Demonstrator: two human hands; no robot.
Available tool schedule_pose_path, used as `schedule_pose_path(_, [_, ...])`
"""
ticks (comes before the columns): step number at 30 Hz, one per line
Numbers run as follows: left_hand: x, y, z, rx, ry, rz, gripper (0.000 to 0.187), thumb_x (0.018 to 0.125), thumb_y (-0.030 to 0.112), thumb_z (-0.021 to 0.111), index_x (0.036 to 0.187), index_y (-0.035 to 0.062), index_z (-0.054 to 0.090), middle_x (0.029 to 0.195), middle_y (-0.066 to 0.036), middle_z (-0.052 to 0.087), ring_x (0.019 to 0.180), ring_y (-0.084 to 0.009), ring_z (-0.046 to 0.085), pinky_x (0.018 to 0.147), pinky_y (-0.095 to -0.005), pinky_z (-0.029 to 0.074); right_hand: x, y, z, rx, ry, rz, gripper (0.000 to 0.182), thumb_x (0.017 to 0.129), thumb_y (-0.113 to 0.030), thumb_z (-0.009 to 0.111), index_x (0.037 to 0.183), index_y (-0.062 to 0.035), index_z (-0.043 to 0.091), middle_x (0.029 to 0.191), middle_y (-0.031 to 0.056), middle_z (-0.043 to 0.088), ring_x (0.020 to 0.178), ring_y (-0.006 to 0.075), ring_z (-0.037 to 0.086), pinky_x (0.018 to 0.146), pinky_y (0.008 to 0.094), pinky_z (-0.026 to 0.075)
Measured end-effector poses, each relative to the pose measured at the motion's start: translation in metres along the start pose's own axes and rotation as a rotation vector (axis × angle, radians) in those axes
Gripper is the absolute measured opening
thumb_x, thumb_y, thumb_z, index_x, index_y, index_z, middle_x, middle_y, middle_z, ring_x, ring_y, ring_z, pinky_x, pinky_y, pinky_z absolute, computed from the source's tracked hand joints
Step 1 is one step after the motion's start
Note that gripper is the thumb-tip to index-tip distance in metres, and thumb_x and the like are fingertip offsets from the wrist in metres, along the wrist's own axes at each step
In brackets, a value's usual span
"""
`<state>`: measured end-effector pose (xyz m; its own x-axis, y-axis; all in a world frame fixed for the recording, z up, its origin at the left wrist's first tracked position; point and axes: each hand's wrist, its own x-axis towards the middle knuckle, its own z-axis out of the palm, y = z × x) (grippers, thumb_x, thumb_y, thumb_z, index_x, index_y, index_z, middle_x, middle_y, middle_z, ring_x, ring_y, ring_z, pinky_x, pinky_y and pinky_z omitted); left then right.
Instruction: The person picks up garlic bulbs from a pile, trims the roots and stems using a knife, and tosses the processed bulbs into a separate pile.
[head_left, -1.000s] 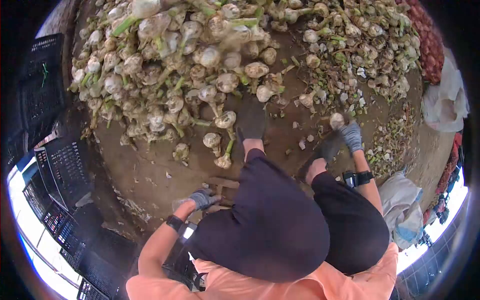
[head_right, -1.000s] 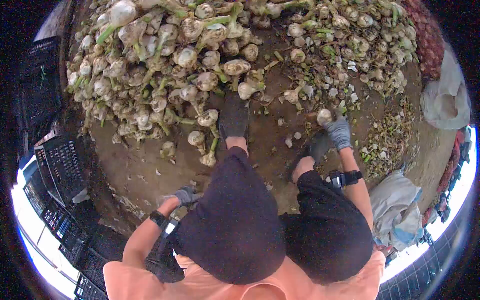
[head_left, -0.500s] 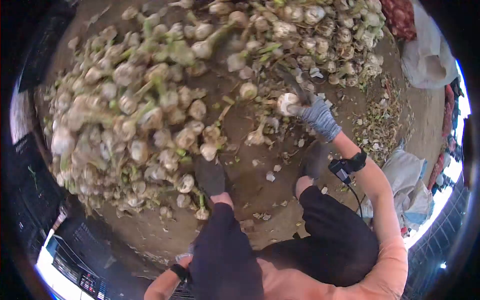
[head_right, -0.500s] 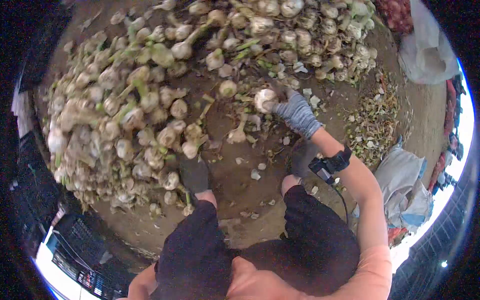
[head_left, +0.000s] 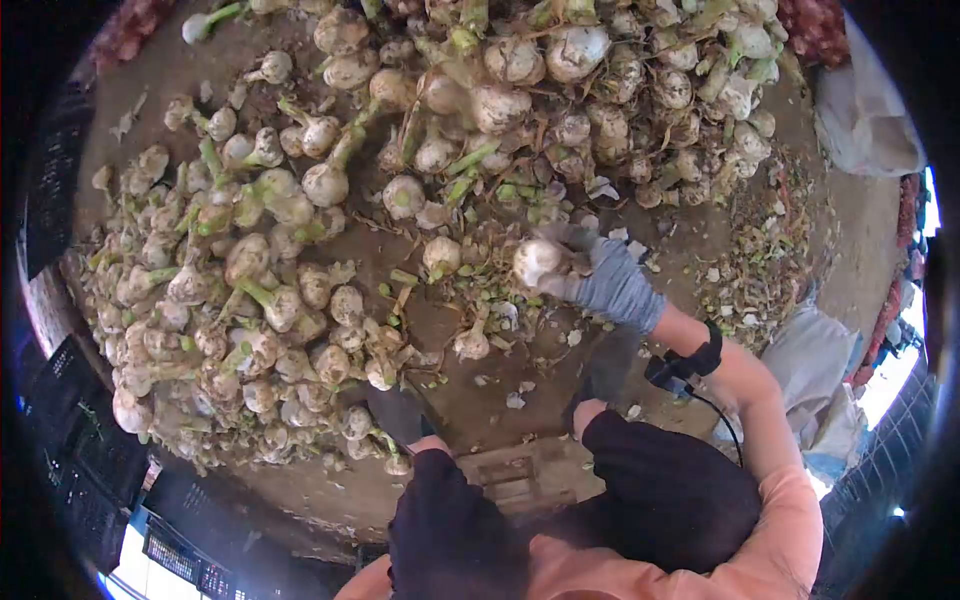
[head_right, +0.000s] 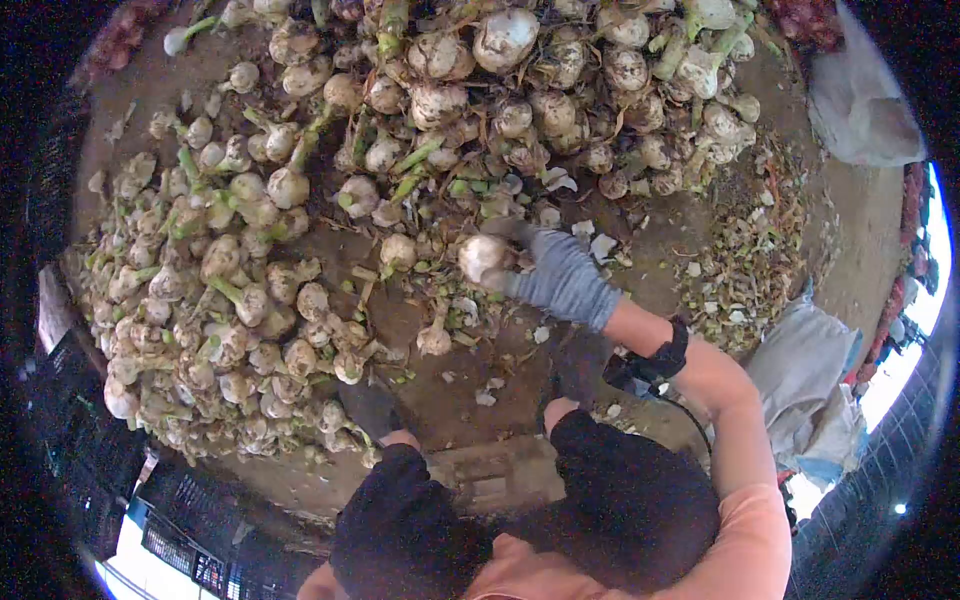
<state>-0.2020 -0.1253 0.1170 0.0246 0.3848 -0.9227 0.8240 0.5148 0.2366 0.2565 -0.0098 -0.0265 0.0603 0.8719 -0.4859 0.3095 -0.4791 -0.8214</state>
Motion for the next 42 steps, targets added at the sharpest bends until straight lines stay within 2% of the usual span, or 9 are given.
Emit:
schedule_pose_path(7, [0.08,0.058,0.013,0.45,0.334,0.259,0.026,0.079,0.023,0.061,0.096,0.004,0.06,0.08,-0.015,0.06,0.073,-0.0276,0.059,0.064,-0.0355,0.047,0.03,0.006,0.047,0.001,-0.12,-0.118,0.053,0.071,-0.041,0.065,0.107,-0.0038,0.055,0.089,0.0146,0.063,0.079,0.0248,0.061,0.073,0.0333,0.047])
schedule_pose_path(9, [0.101,0.085,0.003,0.319,0.475,0.672,0.032,0.075,0.025,0.064,0.102,0.009,0.059,0.084,-0.011,0.062,0.069,-0.0266,0.061,0.061,-0.0354,0.049,0.031,-0.013,0.052,0.154,-0.103,-0.189,0.055,0.07,-0.044,0.064,0.105,-0.0026,0.056,0.091,0.0153,0.063,0.08,0.028,0.061,0.073,0.0349,0.047])
schedule_pose_path(16, [0.162,0.177,0.058,0.914,0.266,0.891,0.041,0.073,0.036,0.064,0.11,0.0205,0.058,0.097,-0.016,0.06,0.074,-0.0313,0.06,0.063,-0.0385,0.048,0.047,-0.054,0.034,-0.32,-0.086,-0.134,0.047,0.076,-0.038,0.059,0.11,-0.0062,0.056,0.102,0.0187,0.06,0.091,0.033,0.058,0.077,0.0388,0.046])
schedule_pose_path(18, [0.21,0.163,0.066,0.957,0.42,1.393,0.038,0.072,0.037,0.061,0.107,0.0209,0.059,0.101,-0.016,0.058,0.067,-0.031,0.059,0.063,-0.0411,0.047,0.048,-0.039,0.025,-0.4,-0.039,-0.07,0.046,0.076,-0.039,0.058,0.109,-0.0077,0.058,0.103,0.0193,0.059,0.089,0.0337,0.058,0.078,0.0403,0.046])
schedule_pose_path(22, [0.212,0.179,0.065,1.239,0.058,0.929,0.045,0.075,0.033,0.059,0.119,0.0218,0.052,0.109,-0.016,0.055,0.098,-0.0329,0.054,0.084,-0.0419,0.043,0.041,0.016,0.023,-0.787,-0.061,-0.141,0.037,0.078,-0.03,0.054,0.112,-0.0143,0.057,0.118,0.0148,0.051,0.094,0.032,0.057,0.078,0.041,0.047])
schedule_pose_path(24, [0.199,0.173,0.049,1.131,0.065,0.763,0.026,0.071,0.022,0.057,0.096,0.0125,0.059,0.113,-0.018,0.05,0.092,-0.0343,0.054,0.078,-0.0418,0.043,0.02,0.016,0.01,-0.799,-0.095,-0.154,0.032,0.08,-0.025,0.052,0.109,-0.0162,0.058,0.13,0.0103,0.042,0.095,0.031,0.056,0.081,0.0398,0.046])
schedule_pose_path(27, [0.166,0.16,0.028,1.029,0.682,0.787,0.038,0.07,0.017,0.055,0.107,0.0093,0.056,0.12,-0.019,0.046,0.111,-0.0343,0.045,0.085,-0.0414,0.041,-0.021,0.057,-0.015,-0.776,-0.07,-0.199,0.032,0.078,-0.021,0.054,0.109,-0.0148,0.058,0.122,0.0098,0.05,0.096,0.0309,0.056,0.081,0.0395,0.046])
schedule_pose_path(34, [0.206,0.203,0.097,1.39,0.551,1.104,0.088,0.068,0.039,0.065,0.136,0.0023,0.022,0.139,-0.022,0.022,0.125,-0.0344,0.03,0.102,-0.0462,0.025,-0.08,0.064,-0.07,-0.34,0.452,0.088,0.033,0.078,-0.026,0.06,0.101,-0.0032,0.061,0.091,0.0176,0.063,0.084,0.0306,0.061,0.074,0.0348,0.047])
schedule_pose_path(42, [0.25,0.268,0.139,0.596,0.471,0.876,0.117,0.048,0.042,0.079,0.139,0.009,0.013,0.144,-0.02,0.008,0.131,-0.0387,0.014,0.106,-0.0429,0.021,-0.135,0.102,-0.104,0.052,0.49,0.145,0.023,0.08,-0.02,0.061,0.097,-0.0035,0.063,0.088,0.011,0.065,0.08,0.0154,0.06,0.074,0.0297,0.046])
